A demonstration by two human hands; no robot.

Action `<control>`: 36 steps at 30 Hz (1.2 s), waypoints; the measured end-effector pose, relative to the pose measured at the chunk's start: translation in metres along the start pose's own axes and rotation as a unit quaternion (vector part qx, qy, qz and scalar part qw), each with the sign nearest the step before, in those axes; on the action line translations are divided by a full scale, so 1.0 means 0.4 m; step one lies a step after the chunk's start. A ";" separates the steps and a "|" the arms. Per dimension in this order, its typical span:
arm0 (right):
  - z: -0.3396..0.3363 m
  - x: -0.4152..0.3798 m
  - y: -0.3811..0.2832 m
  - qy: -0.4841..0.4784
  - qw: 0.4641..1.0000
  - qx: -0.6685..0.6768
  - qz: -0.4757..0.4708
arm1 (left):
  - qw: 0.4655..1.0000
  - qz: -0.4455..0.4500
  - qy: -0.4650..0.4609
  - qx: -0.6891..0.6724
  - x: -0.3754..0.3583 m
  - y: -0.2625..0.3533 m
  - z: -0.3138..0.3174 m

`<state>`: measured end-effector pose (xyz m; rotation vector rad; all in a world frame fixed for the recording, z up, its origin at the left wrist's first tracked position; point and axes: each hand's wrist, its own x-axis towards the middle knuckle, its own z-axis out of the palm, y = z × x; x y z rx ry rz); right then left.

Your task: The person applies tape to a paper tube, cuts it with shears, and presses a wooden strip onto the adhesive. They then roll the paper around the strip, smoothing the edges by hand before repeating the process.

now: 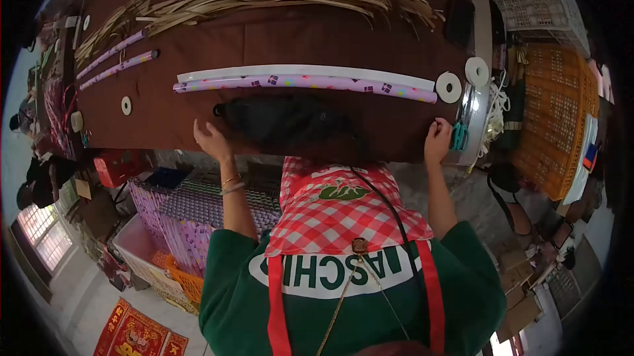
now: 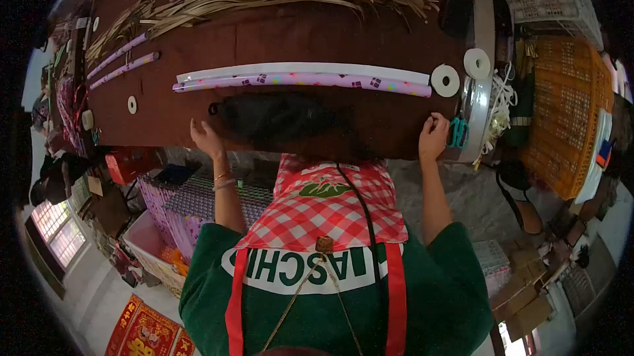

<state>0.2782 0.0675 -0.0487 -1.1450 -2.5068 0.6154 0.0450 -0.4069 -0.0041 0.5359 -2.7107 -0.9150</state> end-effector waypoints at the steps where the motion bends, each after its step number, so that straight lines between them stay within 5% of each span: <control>1: 0.002 -0.005 0.014 -0.039 0.994 0.093 0.044 | 0.998 0.058 0.013 0.018 0.004 0.047 -0.022; 3: -0.055 0.027 -0.116 -0.044 0.985 0.123 0.112 | 0.983 0.185 0.004 0.018 0.024 0.139 -0.019; 6: -0.050 0.080 -0.255 -0.056 0.987 0.145 -0.046 | 0.944 0.318 -0.086 -0.023 0.062 0.241 0.045; 12: 0.131 0.126 -0.567 -0.261 0.942 0.187 -0.100 | 0.883 0.305 -0.350 -0.071 0.044 0.416 0.239; 18: 0.271 0.081 -0.676 -0.275 0.956 0.070 -0.076 | 0.842 0.286 -0.457 -0.023 0.066 0.372 0.339; 24: 0.291 0.052 -0.708 -0.237 0.971 -0.001 -0.007 | 0.830 0.317 -0.457 -0.037 0.050 0.362 0.361; 36: 0.298 0.024 -0.726 -0.151 0.987 -0.047 -0.028 | 0.850 0.299 -0.431 0.051 0.097 0.333 0.340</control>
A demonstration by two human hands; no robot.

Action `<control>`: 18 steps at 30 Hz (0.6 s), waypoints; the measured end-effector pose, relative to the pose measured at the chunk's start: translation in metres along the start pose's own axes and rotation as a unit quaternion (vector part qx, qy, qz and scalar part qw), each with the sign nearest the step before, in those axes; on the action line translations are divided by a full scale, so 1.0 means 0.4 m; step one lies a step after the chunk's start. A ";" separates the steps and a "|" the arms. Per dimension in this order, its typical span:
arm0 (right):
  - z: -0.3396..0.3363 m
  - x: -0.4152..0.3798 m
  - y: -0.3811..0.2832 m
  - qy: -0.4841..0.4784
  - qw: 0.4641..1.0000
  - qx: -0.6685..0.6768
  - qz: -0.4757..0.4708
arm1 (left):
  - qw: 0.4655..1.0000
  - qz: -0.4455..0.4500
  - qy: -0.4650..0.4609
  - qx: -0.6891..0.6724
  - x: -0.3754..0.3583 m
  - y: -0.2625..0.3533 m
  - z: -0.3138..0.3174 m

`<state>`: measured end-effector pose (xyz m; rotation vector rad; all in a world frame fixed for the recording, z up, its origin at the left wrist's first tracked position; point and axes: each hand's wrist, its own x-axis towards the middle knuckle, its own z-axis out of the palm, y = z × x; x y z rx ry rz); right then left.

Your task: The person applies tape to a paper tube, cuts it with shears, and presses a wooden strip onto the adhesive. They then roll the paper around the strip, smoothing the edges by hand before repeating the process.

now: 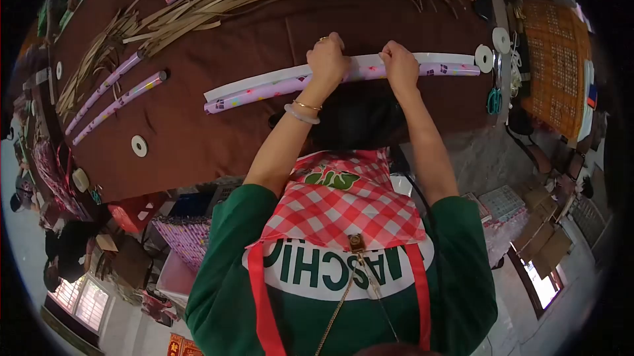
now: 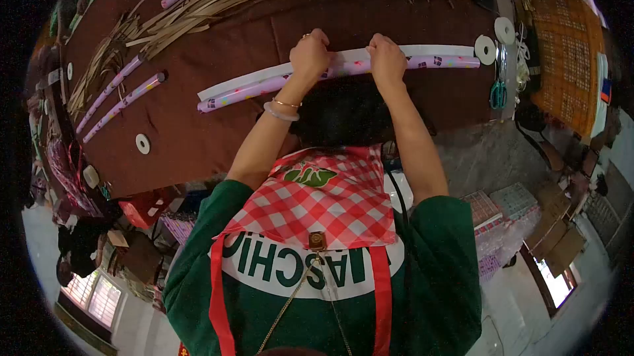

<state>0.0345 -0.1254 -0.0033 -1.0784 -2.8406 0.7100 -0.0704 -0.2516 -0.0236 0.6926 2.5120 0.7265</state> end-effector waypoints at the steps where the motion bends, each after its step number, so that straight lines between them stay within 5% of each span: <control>1: -0.002 0.000 0.003 -0.010 1.000 0.003 0.004 | 1.000 -0.005 0.000 0.006 -0.007 -0.013 -0.007; 18: -0.003 -0.013 0.018 0.002 0.999 0.025 -0.025 | 0.981 -0.184 0.031 0.060 -0.077 -0.272 -0.210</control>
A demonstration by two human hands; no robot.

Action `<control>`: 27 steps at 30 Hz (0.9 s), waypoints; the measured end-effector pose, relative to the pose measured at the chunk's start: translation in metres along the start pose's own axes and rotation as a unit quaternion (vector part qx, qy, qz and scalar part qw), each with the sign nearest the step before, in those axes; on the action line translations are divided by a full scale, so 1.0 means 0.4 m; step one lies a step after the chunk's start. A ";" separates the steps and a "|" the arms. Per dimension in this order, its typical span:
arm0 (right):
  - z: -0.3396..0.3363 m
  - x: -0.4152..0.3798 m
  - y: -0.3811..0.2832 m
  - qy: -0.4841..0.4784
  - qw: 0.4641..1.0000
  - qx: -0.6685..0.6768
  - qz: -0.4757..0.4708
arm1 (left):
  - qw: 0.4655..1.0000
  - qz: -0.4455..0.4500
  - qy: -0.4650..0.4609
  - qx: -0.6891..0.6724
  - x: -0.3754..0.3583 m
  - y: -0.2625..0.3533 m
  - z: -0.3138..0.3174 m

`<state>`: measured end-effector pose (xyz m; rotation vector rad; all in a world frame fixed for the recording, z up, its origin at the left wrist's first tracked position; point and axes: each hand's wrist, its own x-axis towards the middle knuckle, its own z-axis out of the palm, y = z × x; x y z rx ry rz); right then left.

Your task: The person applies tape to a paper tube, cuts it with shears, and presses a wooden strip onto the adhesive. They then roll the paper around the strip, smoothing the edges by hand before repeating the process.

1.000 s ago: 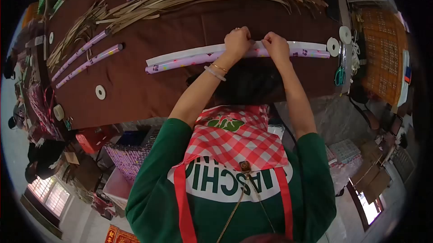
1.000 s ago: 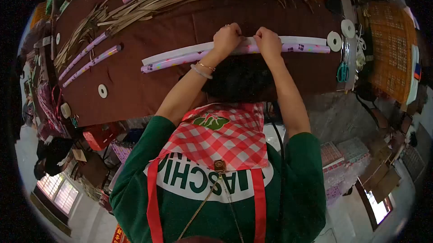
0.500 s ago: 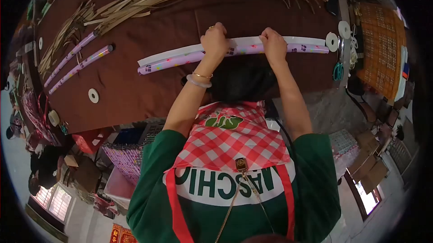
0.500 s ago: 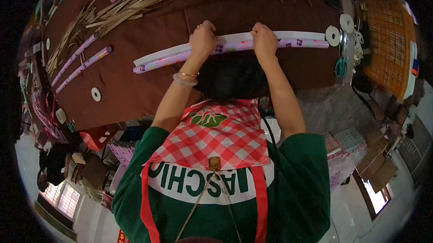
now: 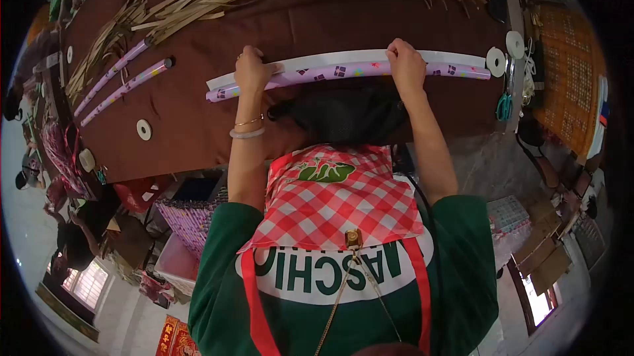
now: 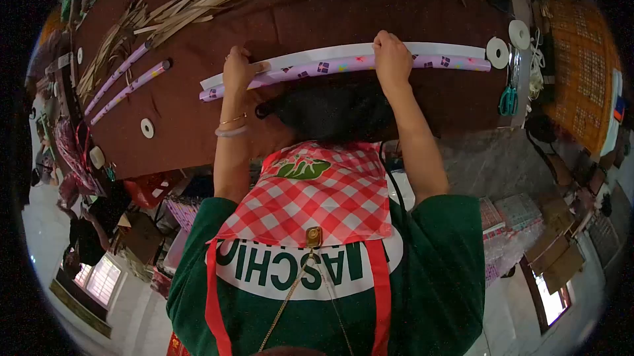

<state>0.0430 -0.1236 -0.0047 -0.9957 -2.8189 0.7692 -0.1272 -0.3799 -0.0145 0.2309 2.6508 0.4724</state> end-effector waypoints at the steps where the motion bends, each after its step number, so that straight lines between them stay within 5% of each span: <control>1: -0.001 0.001 0.000 -0.003 1.000 -0.001 0.000 | 1.000 -0.001 0.003 0.000 0.005 -0.019 -0.011; 8: -0.005 0.008 -0.002 -0.007 1.000 -0.007 -0.006 | 0.975 -0.205 -0.052 0.073 0.032 -0.120 -0.127; 16: -0.004 0.016 0.000 -0.013 1.000 -0.012 -0.012 | 0.972 -0.222 0.045 0.058 0.134 -0.442 -0.093; 18: -0.004 0.015 0.001 -0.014 1.000 -0.019 -0.017 | 0.954 -0.297 -0.037 -0.009 0.121 -0.430 -0.125; 20: -0.007 0.013 0.002 -0.020 1.000 -0.011 -0.021 | 0.952 -0.304 -0.029 0.011 0.070 -0.380 -0.175; 22: -0.006 0.017 0.006 -0.044 0.999 -0.013 0.006 | 0.967 -0.231 0.106 -0.025 0.014 -0.359 -0.193; 27: 0.007 0.025 0.006 -0.037 0.999 -0.033 0.000 | 0.953 -0.159 0.222 -0.131 -0.022 -0.388 -0.160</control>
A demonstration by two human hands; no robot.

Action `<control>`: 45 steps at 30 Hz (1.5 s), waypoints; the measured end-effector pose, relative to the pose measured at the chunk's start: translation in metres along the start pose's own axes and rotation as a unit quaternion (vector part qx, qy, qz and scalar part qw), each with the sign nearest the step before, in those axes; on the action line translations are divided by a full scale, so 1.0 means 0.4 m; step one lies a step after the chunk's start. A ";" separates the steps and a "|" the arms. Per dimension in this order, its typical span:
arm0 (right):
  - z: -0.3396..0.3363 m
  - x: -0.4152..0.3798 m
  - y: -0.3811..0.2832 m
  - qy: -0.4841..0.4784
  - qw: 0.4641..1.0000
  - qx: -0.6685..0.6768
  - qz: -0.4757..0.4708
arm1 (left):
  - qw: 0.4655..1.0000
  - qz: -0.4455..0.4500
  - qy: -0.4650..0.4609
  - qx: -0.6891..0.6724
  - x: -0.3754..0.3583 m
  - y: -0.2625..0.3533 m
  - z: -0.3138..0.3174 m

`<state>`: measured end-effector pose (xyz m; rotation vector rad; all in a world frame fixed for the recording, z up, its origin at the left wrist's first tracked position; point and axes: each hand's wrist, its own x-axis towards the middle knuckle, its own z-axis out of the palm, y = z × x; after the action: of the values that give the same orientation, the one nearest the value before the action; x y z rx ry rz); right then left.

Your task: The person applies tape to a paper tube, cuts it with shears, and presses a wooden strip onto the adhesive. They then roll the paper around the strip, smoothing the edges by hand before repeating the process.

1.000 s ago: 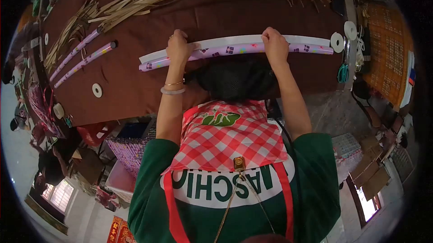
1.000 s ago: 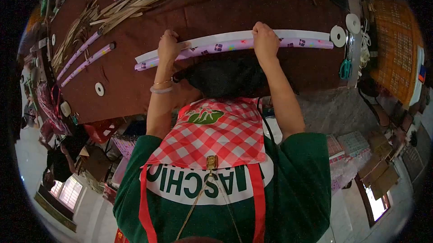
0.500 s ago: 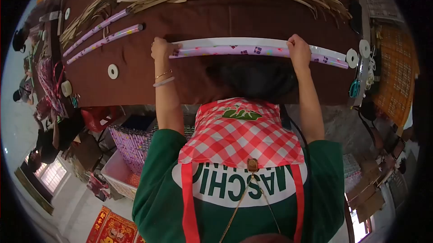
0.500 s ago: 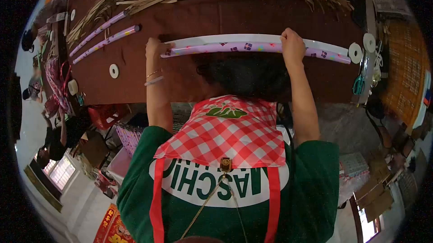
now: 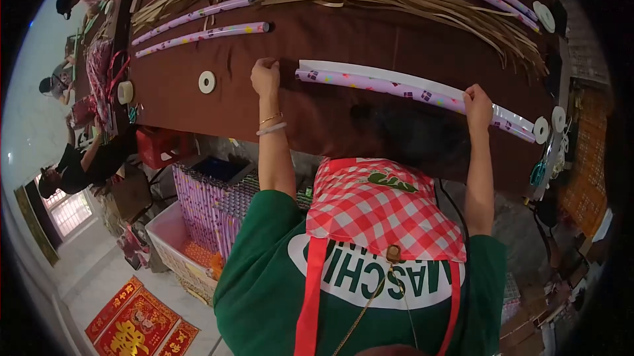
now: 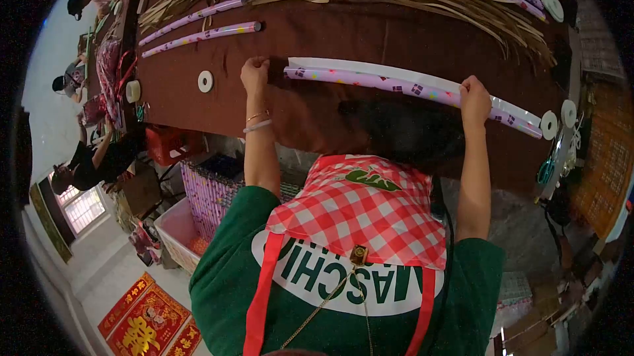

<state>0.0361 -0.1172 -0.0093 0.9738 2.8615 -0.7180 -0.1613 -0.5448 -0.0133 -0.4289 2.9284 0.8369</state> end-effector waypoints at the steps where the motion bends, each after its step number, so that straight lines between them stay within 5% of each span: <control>1: 0.004 -0.001 0.001 -0.004 1.000 0.002 -0.005 | 0.997 0.043 0.026 -0.056 -0.007 -0.007 0.004; 7: 0.010 -0.008 0.012 0.029 0.999 0.033 -0.005 | 0.979 0.149 -0.114 -0.075 -0.005 0.019 0.042; 8: 0.014 -0.011 0.018 0.033 0.998 0.055 -0.013 | 0.980 0.100 -0.131 -0.109 -0.012 0.039 0.044; 11: -0.002 -0.011 0.008 0.028 0.999 0.035 0.021 | 0.975 0.178 -0.127 0.032 0.022 0.034 0.050; 17: -0.049 0.009 0.111 0.062 0.996 0.032 0.060 | 0.978 0.109 -0.174 0.032 0.066 0.011 0.064; 29: -0.168 0.056 0.417 0.092 0.992 -0.009 0.086 | 0.982 0.072 -0.167 0.044 0.053 0.040 0.041; 35: -0.219 0.075 0.508 0.125 0.980 -0.027 0.155 | 0.985 0.045 -0.168 -0.022 0.063 0.011 0.055; 36: -0.230 0.087 0.514 0.101 0.969 0.007 0.224 | 0.985 0.045 -0.167 -0.025 0.062 0.014 0.053; 40: -0.245 0.085 0.545 0.129 0.982 -0.051 0.129 | 0.984 0.079 -0.147 0.062 0.074 0.000 0.058; 43: -0.253 0.070 0.614 0.195 0.961 -0.063 0.184 | 0.981 0.114 -0.141 0.061 0.063 0.005 0.056; 45: -0.246 0.047 0.674 0.115 0.967 -0.142 0.180 | 0.977 0.148 -0.140 0.063 0.056 0.011 0.047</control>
<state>0.1899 0.1241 -0.0363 1.5504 2.7339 -0.1675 -0.1843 -0.5369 -0.0300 0.1288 2.7918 0.6686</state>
